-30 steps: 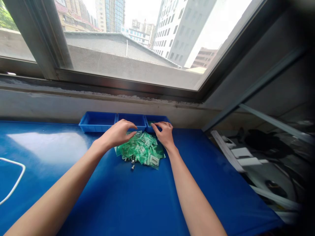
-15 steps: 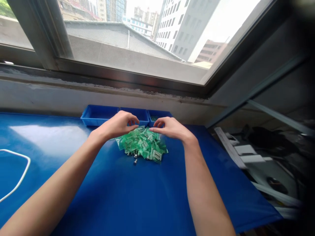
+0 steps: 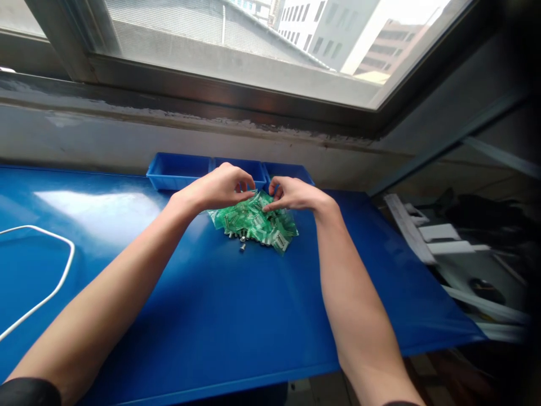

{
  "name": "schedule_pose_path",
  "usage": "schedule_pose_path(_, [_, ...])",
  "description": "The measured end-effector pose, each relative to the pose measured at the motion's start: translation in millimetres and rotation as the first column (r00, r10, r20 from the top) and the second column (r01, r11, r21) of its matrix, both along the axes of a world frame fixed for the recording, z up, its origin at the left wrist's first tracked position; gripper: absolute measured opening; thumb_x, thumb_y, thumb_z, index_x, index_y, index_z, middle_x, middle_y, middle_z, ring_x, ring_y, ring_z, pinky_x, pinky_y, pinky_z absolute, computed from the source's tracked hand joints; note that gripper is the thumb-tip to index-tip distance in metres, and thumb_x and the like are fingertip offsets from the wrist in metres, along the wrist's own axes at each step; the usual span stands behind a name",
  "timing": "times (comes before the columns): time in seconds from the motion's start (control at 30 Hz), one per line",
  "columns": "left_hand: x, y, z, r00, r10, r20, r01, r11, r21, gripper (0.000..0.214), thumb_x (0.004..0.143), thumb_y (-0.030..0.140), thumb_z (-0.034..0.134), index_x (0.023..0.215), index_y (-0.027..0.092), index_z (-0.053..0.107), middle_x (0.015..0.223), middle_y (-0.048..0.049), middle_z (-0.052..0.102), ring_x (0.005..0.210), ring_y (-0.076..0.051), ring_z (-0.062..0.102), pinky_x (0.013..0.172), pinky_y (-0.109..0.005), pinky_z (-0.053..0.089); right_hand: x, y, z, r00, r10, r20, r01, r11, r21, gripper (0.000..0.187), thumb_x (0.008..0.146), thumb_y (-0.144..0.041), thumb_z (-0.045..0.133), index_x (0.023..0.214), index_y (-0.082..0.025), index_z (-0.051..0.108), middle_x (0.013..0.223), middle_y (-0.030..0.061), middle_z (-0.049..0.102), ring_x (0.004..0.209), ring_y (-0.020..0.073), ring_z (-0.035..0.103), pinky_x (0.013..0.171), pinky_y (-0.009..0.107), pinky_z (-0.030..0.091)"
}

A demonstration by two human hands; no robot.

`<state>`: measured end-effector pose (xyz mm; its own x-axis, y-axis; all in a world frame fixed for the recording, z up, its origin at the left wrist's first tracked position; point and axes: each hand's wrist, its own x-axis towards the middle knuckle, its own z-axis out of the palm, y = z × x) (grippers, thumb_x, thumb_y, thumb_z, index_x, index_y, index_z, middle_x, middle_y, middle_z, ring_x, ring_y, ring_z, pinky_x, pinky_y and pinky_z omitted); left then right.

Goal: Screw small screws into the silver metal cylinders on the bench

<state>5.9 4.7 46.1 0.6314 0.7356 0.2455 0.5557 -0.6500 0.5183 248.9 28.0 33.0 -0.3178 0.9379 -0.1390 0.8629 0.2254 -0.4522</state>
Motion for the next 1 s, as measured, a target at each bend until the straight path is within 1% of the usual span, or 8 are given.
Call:
schedule_pose_path(0.17, [2,-2,0.4,1.000,0.027,0.000,-0.027,1.000,-0.013,0.028,0.088,0.037,0.067,0.101,0.016,0.079,0.087,-0.0066,0.077,0.077,-0.019,0.069,0.075,-0.029,0.052,4,-1,7.4,0.975,0.047,-0.216,-0.063,0.996,-0.068,0.051,0.055,-0.044,0.092,0.096,-0.019,0.074,0.068,-0.0008,0.071,0.060,0.0156,0.062,0.052,0.025,0.042])
schedule_pose_path(0.3, [3,-4,0.6,0.996,0.084,0.042,-0.083,0.996,-0.030,0.035,0.089,0.046,0.067,0.104,0.015,0.078,0.089,-0.0078,0.078,0.076,-0.019,0.069,0.071,-0.027,0.051,5,-12,25.2,0.916,0.095,-0.390,-0.152,0.981,-0.118,0.044,0.055,-0.050,0.091,0.081,-0.016,0.078,0.066,0.0020,0.072,0.058,0.0155,0.062,0.051,0.026,0.046])
schedule_pose_path(0.47, [5,-5,0.6,0.994,-0.019,0.104,0.032,0.992,-0.122,0.042,0.087,0.054,0.068,0.092,0.013,0.079,0.082,-0.0057,0.076,0.073,-0.017,0.066,0.062,-0.022,0.045,2,-29,46.7,0.846,0.107,-0.522,-0.201,0.971,-0.128,0.040,0.060,-0.049,0.089,0.077,-0.014,0.080,0.067,0.0044,0.074,0.059,0.0171,0.066,0.057,0.029,0.055])
schedule_pose_path(0.7, [8,-7,6.0,0.974,-0.093,0.208,0.148,0.952,-0.269,0.048,0.087,0.059,0.066,0.083,0.012,0.078,0.072,-0.0033,0.070,0.063,-0.013,0.057,0.055,-0.021,0.039,11,-33,49.6,0.796,0.078,-0.601,-0.202,0.969,-0.142,0.043,0.065,-0.051,0.087,0.087,-0.014,0.080,0.070,0.0041,0.074,0.061,0.0171,0.067,0.060,0.030,0.057])
schedule_pose_path(0.77, [9,-7,5.2,0.972,-0.061,0.225,0.122,0.956,-0.268,0.048,0.087,0.059,0.066,0.083,0.013,0.078,0.073,-0.0040,0.072,0.066,-0.014,0.060,0.057,-0.022,0.041,13,-33,49.1,0.783,0.053,-0.620,-0.177,0.974,-0.141,0.046,0.063,-0.052,0.089,0.087,-0.014,0.079,0.069,0.0045,0.074,0.060,0.0175,0.067,0.059,0.030,0.057])
schedule_pose_path(0.87, [10,-5,0.2,0.979,0.047,0.200,-0.007,0.980,-0.198,0.040,0.089,0.052,0.065,0.087,0.015,0.079,0.080,-0.0051,0.076,0.073,-0.017,0.066,0.064,-0.024,0.047,19,-27,44.7,0.764,-0.001,-0.645,-0.082,0.992,-0.099,0.048,0.062,-0.051,0.091,0.089,-0.014,0.078,0.068,0.0044,0.073,0.060,0.0182,0.068,0.057,0.029,0.056])
schedule_pose_path(0.93, [8,-3,-4.5,0.984,0.107,0.144,-0.090,0.989,-0.119,0.034,0.090,0.047,0.065,0.089,0.016,0.080,0.084,-0.0056,0.077,0.076,-0.018,0.069,0.066,-0.025,0.048,24,-19,37.0,0.739,-0.062,-0.671,0.053,0.998,-0.033,0.046,0.063,-0.050,0.090,0.089,-0.015,0.076,0.068,0.0040,0.073,0.061,0.0185,0.069,0.056,0.028,0.055])
schedule_pose_path(1.0, [6,0,-8.9,0.988,0.132,0.082,-0.128,0.990,-0.054,0.030,0.089,0.043,0.065,0.089,0.017,0.080,0.086,-0.0064,0.078,0.077,-0.020,0.070,0.067,-0.027,0.049,29,-7,25.4,0.680,-0.143,-0.719,0.248,0.968,0.042,0.043,0.064,-0.050,0.089,0.088,-0.016,0.075,0.068,0.0039,0.073,0.061,0.0192,0.070,0.055,0.028,0.055])
